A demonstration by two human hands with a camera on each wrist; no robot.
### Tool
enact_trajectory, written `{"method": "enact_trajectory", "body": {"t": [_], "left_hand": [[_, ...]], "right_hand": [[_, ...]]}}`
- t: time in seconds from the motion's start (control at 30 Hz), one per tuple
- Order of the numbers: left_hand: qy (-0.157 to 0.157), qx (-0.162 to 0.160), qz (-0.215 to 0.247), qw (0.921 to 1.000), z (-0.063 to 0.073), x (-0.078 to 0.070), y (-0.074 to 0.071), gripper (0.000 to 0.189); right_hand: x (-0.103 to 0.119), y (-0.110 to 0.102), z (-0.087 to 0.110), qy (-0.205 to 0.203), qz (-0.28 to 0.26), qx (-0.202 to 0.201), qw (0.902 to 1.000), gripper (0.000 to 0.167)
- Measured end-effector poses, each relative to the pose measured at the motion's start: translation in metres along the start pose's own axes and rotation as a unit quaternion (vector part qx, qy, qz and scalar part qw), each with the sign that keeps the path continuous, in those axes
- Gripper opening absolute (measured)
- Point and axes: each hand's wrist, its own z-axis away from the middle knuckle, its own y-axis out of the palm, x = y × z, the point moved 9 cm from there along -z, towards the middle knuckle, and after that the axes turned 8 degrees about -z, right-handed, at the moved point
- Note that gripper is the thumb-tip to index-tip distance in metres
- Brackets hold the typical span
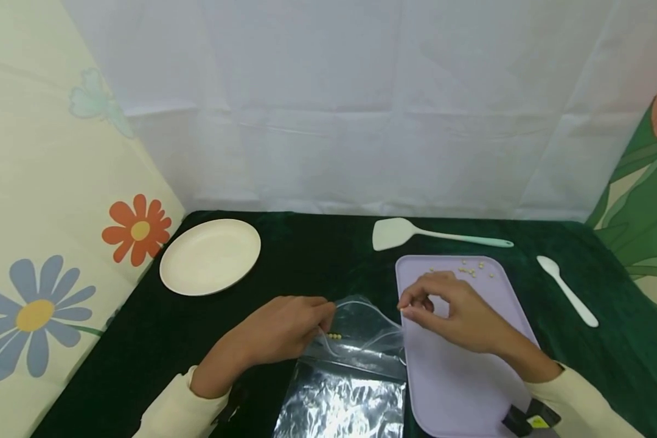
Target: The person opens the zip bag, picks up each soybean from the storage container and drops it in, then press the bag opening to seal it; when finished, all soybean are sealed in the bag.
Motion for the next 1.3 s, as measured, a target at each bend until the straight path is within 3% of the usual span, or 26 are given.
{"method": "enact_trajectory", "body": {"t": [0.17,0.33,0.47,0.57,0.67,0.77,0.87,0.97,1.13,1.3], "left_hand": [[-0.001,-0.004,-0.005,1.0,0.0,-0.001,-0.001,0.021],[-0.002,-0.004,-0.005,1.0,0.001,-0.001,-0.002,0.02],[-0.003,-0.001,-0.005,1.0,0.001,-0.001,-0.002,0.018],[-0.002,0.003,-0.007,1.0,0.001,-0.001,-0.002,0.018],[-0.004,0.007,-0.007,0.9999,0.001,-0.001,-0.002,0.019],[0.0,0.002,-0.008,1.0,0.001,-0.002,-0.002,0.02],[0.003,-0.003,-0.009,0.9999,0.001,-0.003,-0.003,0.02],[0.003,-0.004,-0.013,0.9999,0.0,-0.004,-0.003,0.02],[0.003,-0.007,-0.012,0.9999,0.001,-0.003,-0.002,0.02],[0.003,-0.007,-0.012,0.9999,0.001,-0.003,-0.002,0.021]], "right_hand": [[0.004,0.024,-0.013,-0.01,0.002,0.017,0.9998,0.015],[0.003,0.031,-0.016,-0.012,0.006,0.023,0.9996,0.016],[0.001,0.018,-0.016,-0.001,0.03,0.009,0.9995,0.017],[-0.003,-0.005,-0.016,-0.003,0.09,-0.014,0.9959,0.017],[-0.016,-0.038,-0.013,0.009,0.198,-0.041,0.9793,0.015],[-0.041,-0.073,-0.003,0.075,0.29,-0.047,0.9529,0.009],[-0.075,-0.101,0.015,0.175,0.325,-0.024,0.929,0.004],[-0.106,-0.116,0.034,0.246,0.328,-0.004,0.9118,0.006],[-0.135,-0.122,0.05,0.29,0.326,0.001,0.8999,0.006],[-0.147,-0.122,0.054,0.299,0.322,-0.007,0.8985,0.006]]}}
